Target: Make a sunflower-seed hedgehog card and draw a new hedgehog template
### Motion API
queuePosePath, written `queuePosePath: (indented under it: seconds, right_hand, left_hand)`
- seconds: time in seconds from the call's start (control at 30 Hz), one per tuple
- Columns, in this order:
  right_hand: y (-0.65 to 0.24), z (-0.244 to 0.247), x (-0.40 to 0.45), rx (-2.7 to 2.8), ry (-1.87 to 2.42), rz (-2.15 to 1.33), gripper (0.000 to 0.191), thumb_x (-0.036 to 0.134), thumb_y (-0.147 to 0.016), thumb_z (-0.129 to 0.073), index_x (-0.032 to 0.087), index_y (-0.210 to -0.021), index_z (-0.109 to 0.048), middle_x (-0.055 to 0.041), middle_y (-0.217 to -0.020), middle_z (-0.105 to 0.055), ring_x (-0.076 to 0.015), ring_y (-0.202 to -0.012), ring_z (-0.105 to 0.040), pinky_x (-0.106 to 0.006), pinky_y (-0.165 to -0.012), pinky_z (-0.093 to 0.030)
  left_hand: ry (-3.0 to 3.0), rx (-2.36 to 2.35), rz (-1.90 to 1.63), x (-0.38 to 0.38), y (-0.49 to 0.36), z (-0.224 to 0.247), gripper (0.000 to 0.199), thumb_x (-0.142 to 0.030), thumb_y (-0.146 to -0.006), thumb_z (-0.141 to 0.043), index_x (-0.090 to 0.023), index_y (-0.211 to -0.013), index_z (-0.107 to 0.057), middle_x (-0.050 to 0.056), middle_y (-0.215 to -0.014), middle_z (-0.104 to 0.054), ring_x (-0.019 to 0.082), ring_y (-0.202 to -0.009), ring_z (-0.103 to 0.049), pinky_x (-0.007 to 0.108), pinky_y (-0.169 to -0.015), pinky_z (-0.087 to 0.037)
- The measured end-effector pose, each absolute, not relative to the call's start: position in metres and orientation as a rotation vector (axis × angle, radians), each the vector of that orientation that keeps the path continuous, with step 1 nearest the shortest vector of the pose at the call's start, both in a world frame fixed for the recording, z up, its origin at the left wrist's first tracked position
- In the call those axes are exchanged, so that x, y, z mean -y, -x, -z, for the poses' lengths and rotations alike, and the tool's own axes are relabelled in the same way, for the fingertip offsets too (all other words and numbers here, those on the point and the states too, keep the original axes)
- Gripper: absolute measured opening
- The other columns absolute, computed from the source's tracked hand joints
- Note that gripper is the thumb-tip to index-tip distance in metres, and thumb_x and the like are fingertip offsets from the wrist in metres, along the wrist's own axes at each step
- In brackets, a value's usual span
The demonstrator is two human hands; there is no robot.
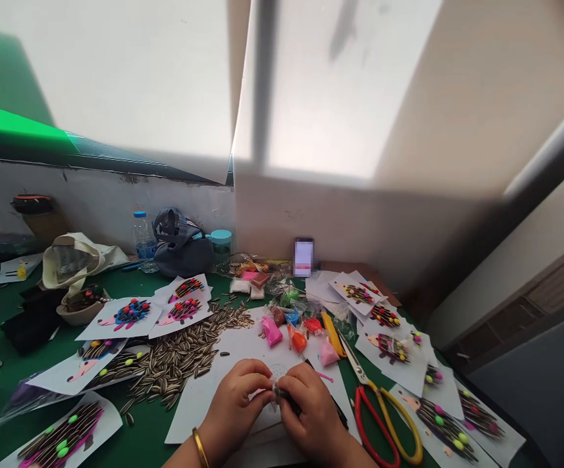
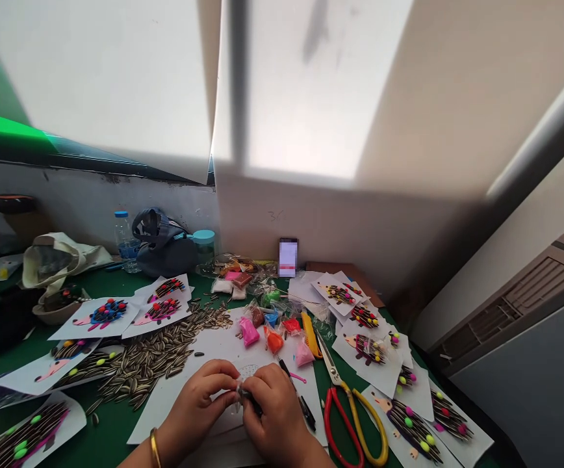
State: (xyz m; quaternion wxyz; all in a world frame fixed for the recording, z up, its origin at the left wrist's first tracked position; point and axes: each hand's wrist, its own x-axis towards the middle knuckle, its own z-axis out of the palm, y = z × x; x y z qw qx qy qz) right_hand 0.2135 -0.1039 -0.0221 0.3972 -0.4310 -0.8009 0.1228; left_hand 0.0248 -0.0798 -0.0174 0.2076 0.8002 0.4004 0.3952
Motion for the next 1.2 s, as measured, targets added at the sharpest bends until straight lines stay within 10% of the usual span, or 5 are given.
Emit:
queuePosePath:
  seconds: [1.2]
  right_hand:
    - [-0.221,0.029,0.102,1.928,1.140,-0.369,0.015,0.013,-0.082,-0.052,0.021,-0.094,-0.057,-0.0041,-0.084,-0.058,-0.0208,-0.081,-0.052,-0.034,-0.071,-0.042]
  left_hand:
    - [-2.178,-1.075,-1.186,0.076,-0.026,0.030,0.017,-0.020,-0.088,-0.060,-0.025,-0.100,-0.072,0.006,-0.100,-0.069,0.018,-0.095,-0.065,0.034,-0.086,-0.056]
